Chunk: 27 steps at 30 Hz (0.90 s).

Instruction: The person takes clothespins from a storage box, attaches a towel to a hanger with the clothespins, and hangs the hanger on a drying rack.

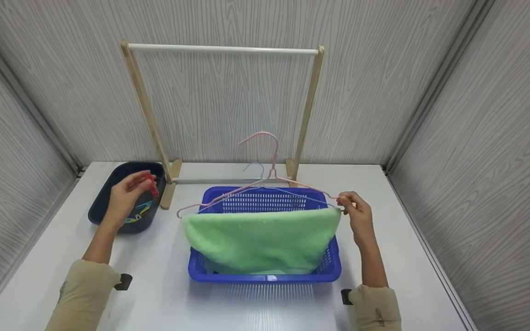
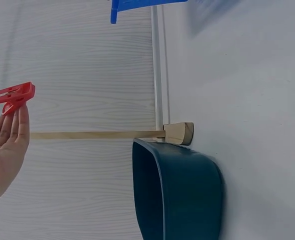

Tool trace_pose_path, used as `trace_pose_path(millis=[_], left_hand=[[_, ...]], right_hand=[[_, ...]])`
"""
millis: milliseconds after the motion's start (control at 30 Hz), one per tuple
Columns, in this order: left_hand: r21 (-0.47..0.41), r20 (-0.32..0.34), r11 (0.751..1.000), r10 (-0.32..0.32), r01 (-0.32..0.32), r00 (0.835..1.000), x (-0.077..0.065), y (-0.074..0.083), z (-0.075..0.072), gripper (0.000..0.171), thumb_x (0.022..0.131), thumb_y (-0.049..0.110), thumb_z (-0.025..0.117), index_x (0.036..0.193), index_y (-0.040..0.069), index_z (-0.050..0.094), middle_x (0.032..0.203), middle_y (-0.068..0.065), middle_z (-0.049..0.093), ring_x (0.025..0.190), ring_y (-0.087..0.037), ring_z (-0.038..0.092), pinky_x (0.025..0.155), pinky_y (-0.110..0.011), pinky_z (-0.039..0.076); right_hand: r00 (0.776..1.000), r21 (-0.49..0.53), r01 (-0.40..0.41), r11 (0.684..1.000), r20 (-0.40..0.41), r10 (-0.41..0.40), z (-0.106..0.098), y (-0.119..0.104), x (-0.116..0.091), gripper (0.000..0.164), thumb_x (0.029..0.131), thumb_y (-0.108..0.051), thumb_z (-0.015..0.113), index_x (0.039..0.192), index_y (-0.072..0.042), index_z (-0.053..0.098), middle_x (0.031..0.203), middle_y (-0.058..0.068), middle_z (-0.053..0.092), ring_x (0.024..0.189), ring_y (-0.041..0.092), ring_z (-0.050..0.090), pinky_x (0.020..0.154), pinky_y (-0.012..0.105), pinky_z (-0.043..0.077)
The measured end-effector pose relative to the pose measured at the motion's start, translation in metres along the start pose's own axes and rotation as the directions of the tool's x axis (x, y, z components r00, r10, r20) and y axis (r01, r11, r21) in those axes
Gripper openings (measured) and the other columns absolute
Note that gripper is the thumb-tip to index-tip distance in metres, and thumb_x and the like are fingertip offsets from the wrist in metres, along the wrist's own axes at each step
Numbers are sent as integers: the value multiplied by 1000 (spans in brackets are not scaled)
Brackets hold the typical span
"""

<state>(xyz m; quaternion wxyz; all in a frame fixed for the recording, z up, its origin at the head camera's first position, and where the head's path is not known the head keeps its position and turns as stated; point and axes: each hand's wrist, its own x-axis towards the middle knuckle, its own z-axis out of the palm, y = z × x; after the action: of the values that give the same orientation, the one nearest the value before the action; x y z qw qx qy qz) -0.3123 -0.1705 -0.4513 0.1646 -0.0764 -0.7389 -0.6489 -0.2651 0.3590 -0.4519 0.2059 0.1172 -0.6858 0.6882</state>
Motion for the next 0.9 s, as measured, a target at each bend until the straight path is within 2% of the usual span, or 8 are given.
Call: trace_pose_path(millis=[233, 367, 467, 667, 900], left_hand=[[-23, 2, 998, 63, -63, 998, -4, 15, -2, 40, 87, 14, 65, 119, -7, 56, 107, -18, 60, 94, -14, 57, 85, -23, 44], [-61, -6, 994, 91, -91, 996, -10, 38, -1, 37, 86, 6, 64, 118, -11, 54, 107, -21, 60, 93, -14, 57, 84, -23, 45], [-72, -24, 987, 140, -141, 990, -14, 53, 1, 34, 86, -1, 62, 116, -14, 54, 106, -24, 59, 92, -13, 58, 83, -22, 45], [-94, -41, 965, 240, -243, 970, -16, 67, 4, 33, 85, -6, 61, 115, -16, 53, 105, -27, 59, 92, -15, 59, 82, -24, 47], [-83, -39, 958, 272, -274, 962, -17, 82, 7, 33, 86, -2, 61, 117, -13, 54, 108, -24, 60, 93, -15, 60, 81, -25, 48]], right_hand=[[999, 29, 6, 1000, -51, -5, 2, -7, 5, 15, 94, 1, 48, 88, 10, 59, 76, 2, 57, 74, 14, 51, 58, 23, 41], [997, 37, 2, 999, -78, 1, 6, -11, 7, 15, 94, -1, 50, 87, 9, 59, 77, 2, 57, 74, 14, 50, 59, 23, 41], [995, 46, -3, 999, -101, 7, 9, -16, 9, 15, 93, -2, 51, 86, 7, 60, 76, 2, 57, 74, 14, 50, 58, 22, 40], [991, 79, 4, 997, -137, 7, 17, -26, 15, 15, 93, -4, 52, 83, 2, 62, 76, 3, 56, 74, 14, 50, 59, 23, 40], [989, 81, 48, 996, -145, -36, 24, -36, 20, 15, 92, -1, 52, 82, 6, 60, 76, 4, 56, 74, 15, 51, 58, 24, 39]])
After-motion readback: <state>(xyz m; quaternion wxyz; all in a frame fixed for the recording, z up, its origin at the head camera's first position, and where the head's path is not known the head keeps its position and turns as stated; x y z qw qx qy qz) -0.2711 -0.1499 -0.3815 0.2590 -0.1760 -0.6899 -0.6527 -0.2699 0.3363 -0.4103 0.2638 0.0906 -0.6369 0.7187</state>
